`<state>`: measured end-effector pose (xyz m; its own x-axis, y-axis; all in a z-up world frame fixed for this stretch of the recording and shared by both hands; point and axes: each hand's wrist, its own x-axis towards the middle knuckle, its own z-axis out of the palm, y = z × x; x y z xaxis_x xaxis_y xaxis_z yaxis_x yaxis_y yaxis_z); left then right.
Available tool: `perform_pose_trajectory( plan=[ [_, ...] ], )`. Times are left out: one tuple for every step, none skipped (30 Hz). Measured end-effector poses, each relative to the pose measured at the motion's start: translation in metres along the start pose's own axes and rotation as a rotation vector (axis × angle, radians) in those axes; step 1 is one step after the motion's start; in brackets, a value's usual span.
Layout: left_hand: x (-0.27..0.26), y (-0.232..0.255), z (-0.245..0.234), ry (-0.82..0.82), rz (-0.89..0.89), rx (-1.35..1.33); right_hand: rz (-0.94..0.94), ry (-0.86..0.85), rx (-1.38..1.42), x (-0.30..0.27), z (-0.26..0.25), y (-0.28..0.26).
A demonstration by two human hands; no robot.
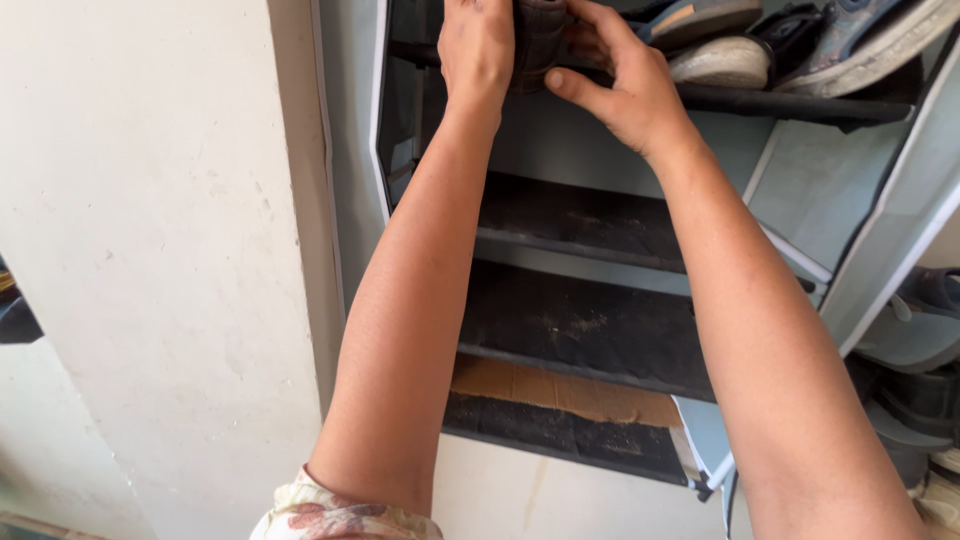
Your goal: The person removes various shoes from a multi-tier shoe rack and stacks them on the floor. They handle sneakers, sandals, and slippers one by one, placing them in a growing pile beside the rack.
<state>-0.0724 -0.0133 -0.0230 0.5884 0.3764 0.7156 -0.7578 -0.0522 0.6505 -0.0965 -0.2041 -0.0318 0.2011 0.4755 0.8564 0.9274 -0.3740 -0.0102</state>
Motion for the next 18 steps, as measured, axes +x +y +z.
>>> perform_pose_trajectory(
  plan=[
    [-0.006,0.002,0.0,0.009,0.01,0.027,0.008,-0.011,0.019,-0.002,0.0,-0.002],
    [-0.012,0.003,0.0,0.018,0.02,0.054,0.017,-0.022,0.038,-0.004,0.0,-0.005],
    [-0.017,0.005,0.0,0.027,0.032,0.079,0.023,-0.033,0.055,-0.006,-0.001,-0.007],
    [-0.024,0.007,0.0,0.044,0.033,0.089,0.029,-0.035,0.038,-0.01,-0.002,-0.01],
    [-0.03,0.01,-0.001,0.064,0.035,0.1,0.034,-0.039,0.022,-0.014,-0.004,-0.013],
    [-0.038,0.013,-0.001,0.084,0.037,0.111,0.039,-0.043,0.006,-0.019,-0.006,-0.016],
    [-0.046,0.015,-0.002,0.078,0.05,0.097,0.031,-0.048,0.013,-0.023,-0.008,-0.02],
    [-0.056,0.018,-0.002,0.072,0.064,0.083,0.023,-0.053,0.02,-0.027,-0.011,-0.023],
    [-0.066,0.021,-0.002,0.066,0.078,0.068,0.014,-0.058,0.026,-0.03,-0.014,-0.026],
    [-0.075,0.025,-0.002,0.077,0.098,0.065,0.004,-0.058,0.033,-0.034,-0.017,-0.03],
    [-0.083,0.029,0.0,0.087,0.117,0.061,-0.005,-0.059,0.039,-0.039,-0.021,-0.034],
    [-0.091,0.032,0.001,0.098,0.136,0.058,-0.013,-0.06,0.046,-0.043,-0.024,-0.038],
    [-0.098,0.035,0.003,0.114,0.129,0.072,-0.006,-0.064,0.06,-0.047,-0.028,-0.043],
    [-0.105,0.038,0.004,0.131,0.122,0.087,0.002,-0.068,0.074,-0.051,-0.032,-0.048],
    [-0.112,0.04,0.007,0.145,0.113,0.102,0.013,-0.072,0.087,-0.056,-0.037,-0.052],
    [-0.117,0.041,0.009,0.159,0.128,0.12,-0.003,-0.075,0.089,-0.061,-0.041,-0.057],
    [-0.123,0.043,0.011,0.17,0.142,0.135,-0.017,-0.078,0.089,-0.065,-0.047,-0.061],
    [-0.128,0.044,0.015,0.181,0.157,0.15,-0.03,-0.08,0.088,-0.07,-0.052,-0.064]
  ],
)
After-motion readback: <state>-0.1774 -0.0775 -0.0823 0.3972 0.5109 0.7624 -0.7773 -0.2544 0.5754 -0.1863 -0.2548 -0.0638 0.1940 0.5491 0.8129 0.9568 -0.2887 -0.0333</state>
